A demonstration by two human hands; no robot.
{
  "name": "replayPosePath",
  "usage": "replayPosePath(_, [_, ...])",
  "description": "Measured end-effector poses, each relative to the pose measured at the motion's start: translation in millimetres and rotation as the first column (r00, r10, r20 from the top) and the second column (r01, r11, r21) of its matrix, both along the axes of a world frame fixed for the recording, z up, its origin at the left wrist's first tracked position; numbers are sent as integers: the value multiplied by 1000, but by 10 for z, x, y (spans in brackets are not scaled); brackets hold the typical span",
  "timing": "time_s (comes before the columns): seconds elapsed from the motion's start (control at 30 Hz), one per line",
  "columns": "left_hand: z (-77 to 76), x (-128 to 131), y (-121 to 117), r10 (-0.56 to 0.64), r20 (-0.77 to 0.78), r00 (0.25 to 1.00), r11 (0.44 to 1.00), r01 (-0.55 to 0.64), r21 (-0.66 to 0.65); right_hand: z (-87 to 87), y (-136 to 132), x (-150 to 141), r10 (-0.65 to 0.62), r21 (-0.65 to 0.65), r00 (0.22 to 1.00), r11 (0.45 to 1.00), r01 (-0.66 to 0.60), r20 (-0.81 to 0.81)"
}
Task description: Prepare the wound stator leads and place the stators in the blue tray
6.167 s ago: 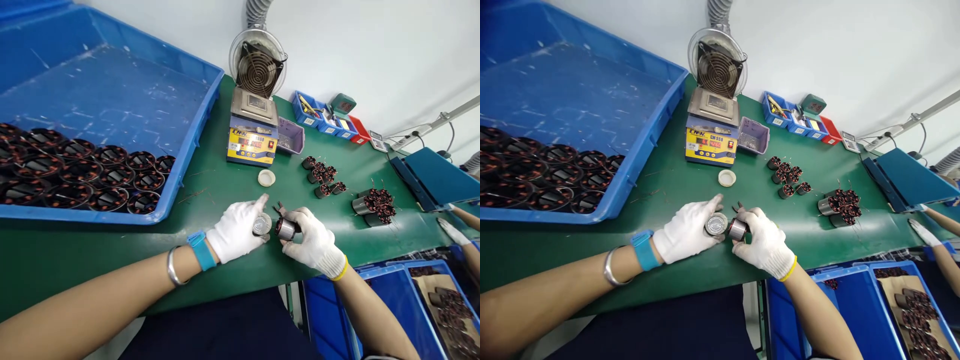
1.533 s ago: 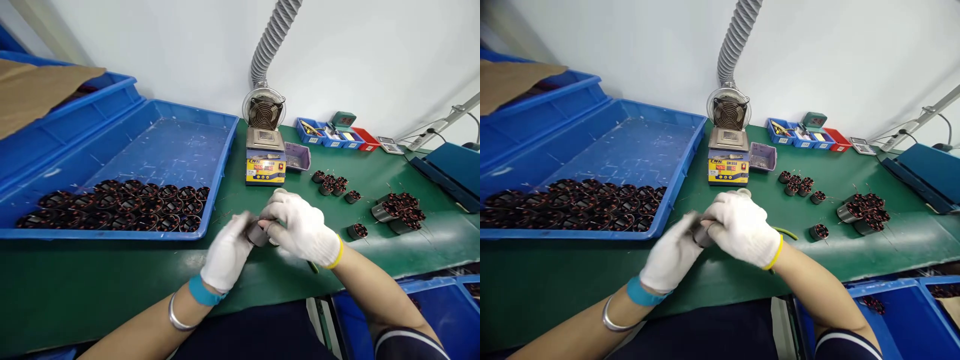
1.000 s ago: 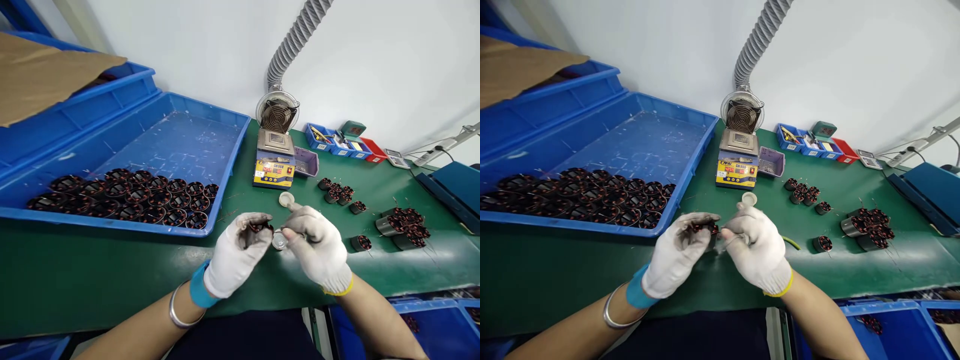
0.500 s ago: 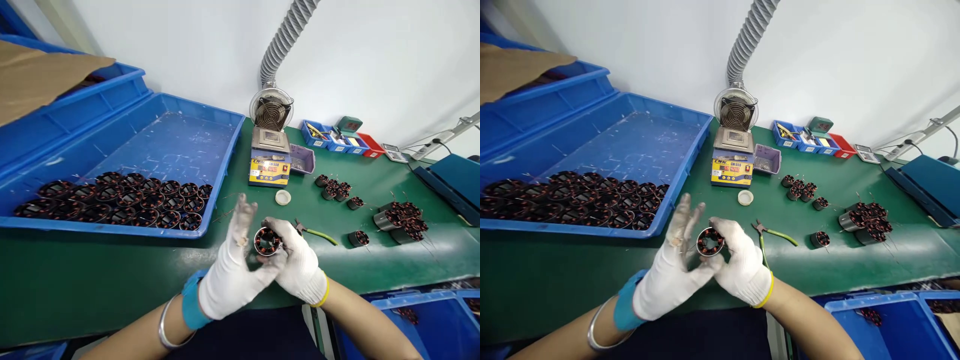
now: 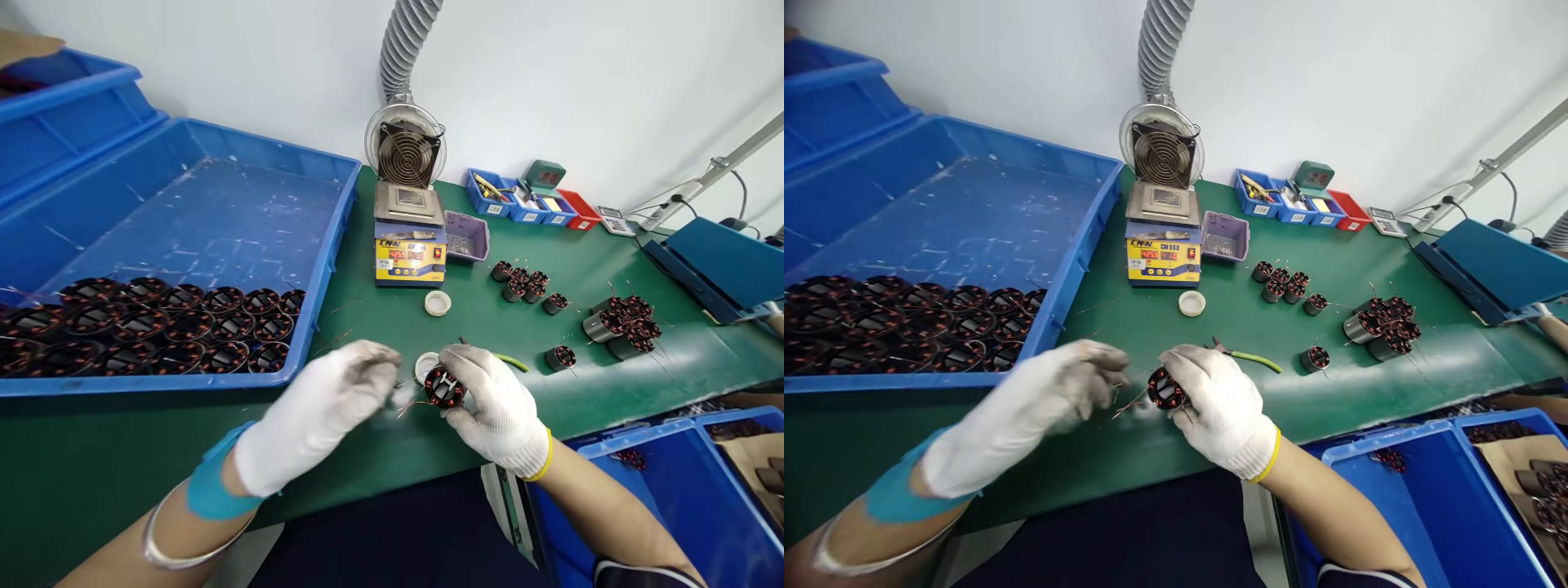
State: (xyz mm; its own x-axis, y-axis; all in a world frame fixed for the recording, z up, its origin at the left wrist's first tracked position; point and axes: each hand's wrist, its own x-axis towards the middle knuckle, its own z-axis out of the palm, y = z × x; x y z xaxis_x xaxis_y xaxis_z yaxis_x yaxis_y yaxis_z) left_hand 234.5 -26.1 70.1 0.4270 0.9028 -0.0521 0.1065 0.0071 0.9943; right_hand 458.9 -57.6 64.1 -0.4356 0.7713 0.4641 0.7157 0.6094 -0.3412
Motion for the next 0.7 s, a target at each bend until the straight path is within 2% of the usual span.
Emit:
replayPosePath(0.07, [0,94,7,-170,-51,984,977,161,-138,5,-12,7,11,33,1000,999,-11,23])
replayPosePath(0.1, [8,125,4,-190,-74,979,970,175,-171,10,-18,13,14,40,999,999,-15,29])
replayPosePath(0.17, [33,125,-11,-137,-52,989,976,125,-180,24,-29,41,21,40,999,999,-22,30])
replayPosePath(0.27, [35,15,9,-48,231,972,977,94,-191,44,-38,133,-8,35,999,999,6,45])
replayPosePath(0.33, [-32,-27,74,49,328,943,985,10,-174,41,-29,213,-43,22,995,999,42,85])
replayPosePath(0.37, [-91,-14,116,90,290,953,991,-56,-124,34,-18,251,-62,7,992,998,62,112])
replayPosePath(0.43, [-246,88,200,124,34,992,990,-126,63,13,8,308,-123,-75,975,987,139,187])
replayPosePath(0.5, [-426,252,263,84,-305,949,971,-9,238,-5,33,329,-202,-205,931,941,271,303])
replayPosePath(0.57, [-601,420,296,65,-524,850,928,141,344,-14,54,315,-245,-302,868,867,395,432])
replayPosePath(0.63, [-749,546,302,89,-577,812,866,223,447,-12,68,283,-237,-330,824,832,445,515])
replayPosePath(0.7, [-858,610,291,130,-577,806,803,255,538,1,80,252,-212,-332,803,829,450,558])
